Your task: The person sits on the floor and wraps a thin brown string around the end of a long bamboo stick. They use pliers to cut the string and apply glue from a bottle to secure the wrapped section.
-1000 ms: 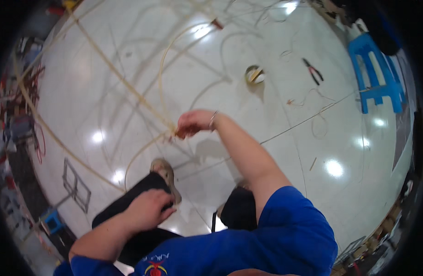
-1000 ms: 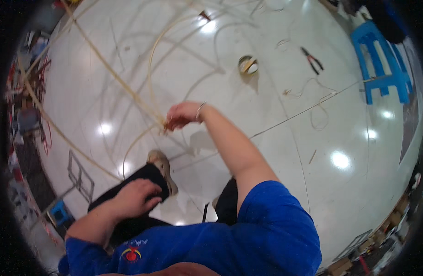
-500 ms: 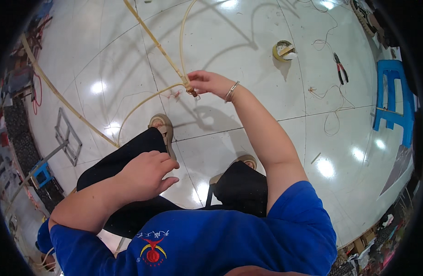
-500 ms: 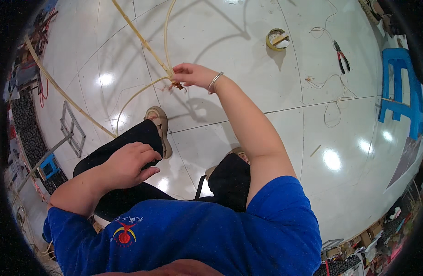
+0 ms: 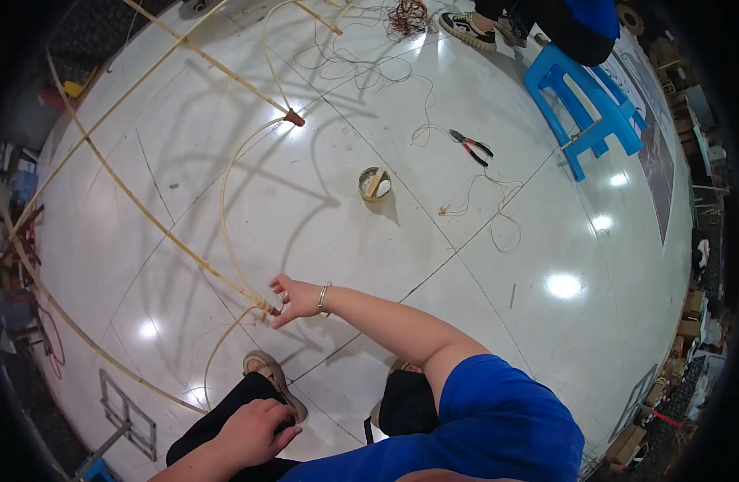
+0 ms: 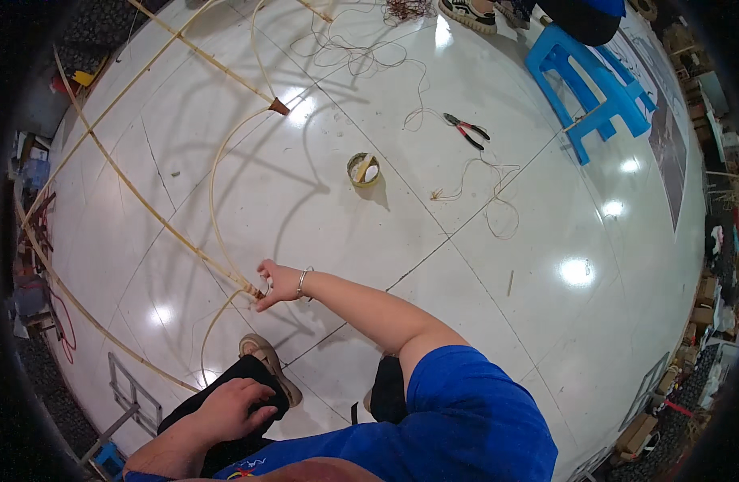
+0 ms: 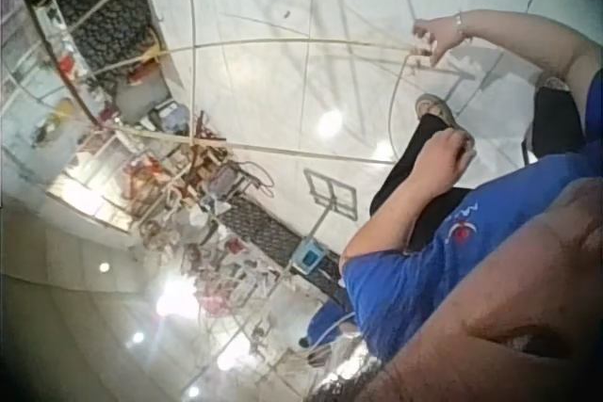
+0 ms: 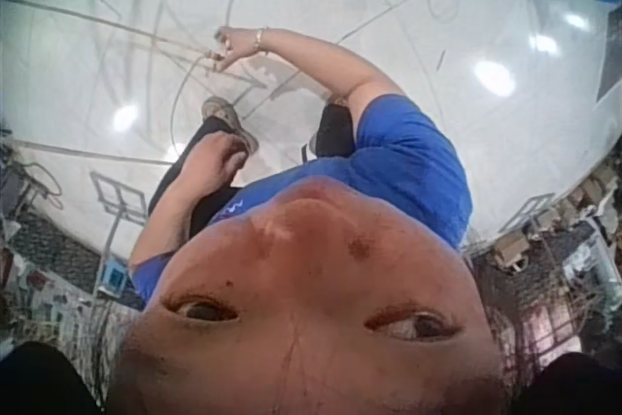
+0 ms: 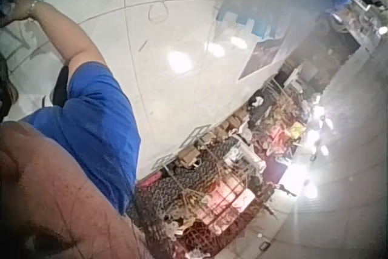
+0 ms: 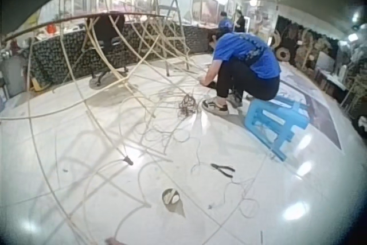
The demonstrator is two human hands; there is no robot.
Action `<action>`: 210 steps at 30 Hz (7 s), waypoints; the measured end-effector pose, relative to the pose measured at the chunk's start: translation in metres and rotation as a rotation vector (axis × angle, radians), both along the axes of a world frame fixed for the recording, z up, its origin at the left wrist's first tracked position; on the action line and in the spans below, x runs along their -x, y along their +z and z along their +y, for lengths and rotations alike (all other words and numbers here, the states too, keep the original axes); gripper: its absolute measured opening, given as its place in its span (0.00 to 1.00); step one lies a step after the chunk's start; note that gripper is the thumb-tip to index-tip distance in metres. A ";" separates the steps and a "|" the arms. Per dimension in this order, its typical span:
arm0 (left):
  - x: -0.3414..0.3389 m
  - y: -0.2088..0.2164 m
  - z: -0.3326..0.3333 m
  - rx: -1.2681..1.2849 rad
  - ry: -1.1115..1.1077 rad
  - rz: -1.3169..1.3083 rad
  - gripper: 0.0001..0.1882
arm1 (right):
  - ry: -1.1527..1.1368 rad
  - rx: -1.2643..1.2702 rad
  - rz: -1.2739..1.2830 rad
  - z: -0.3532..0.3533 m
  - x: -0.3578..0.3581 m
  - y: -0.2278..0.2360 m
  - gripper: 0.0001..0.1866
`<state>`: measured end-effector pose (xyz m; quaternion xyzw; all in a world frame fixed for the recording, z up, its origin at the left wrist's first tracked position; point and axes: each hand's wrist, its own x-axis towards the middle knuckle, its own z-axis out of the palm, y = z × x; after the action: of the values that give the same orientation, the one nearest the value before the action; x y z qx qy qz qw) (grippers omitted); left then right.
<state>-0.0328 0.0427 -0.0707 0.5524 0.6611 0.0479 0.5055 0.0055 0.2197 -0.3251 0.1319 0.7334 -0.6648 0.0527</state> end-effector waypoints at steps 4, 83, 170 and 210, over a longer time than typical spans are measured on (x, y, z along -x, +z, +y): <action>-0.002 0.005 -0.001 0.004 -0.020 0.018 0.15 | -0.018 0.659 -0.117 -0.016 0.023 0.009 0.22; 0.006 0.016 -0.009 -0.021 -0.022 -0.026 0.15 | 0.224 -0.832 -0.410 0.002 -0.009 -0.022 0.25; -0.002 -0.058 0.060 -0.045 -0.296 0.091 0.18 | -1.533 0.427 0.688 0.246 -0.128 0.201 0.27; -0.011 -0.033 0.108 -0.059 0.307 -0.339 0.16 | -1.354 -0.370 0.333 0.280 -0.277 0.114 0.21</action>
<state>-0.0220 0.1507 -0.1035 0.4440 0.6414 0.2354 0.5797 0.2821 0.4996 -0.2115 0.4614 0.5895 -0.4279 -0.5065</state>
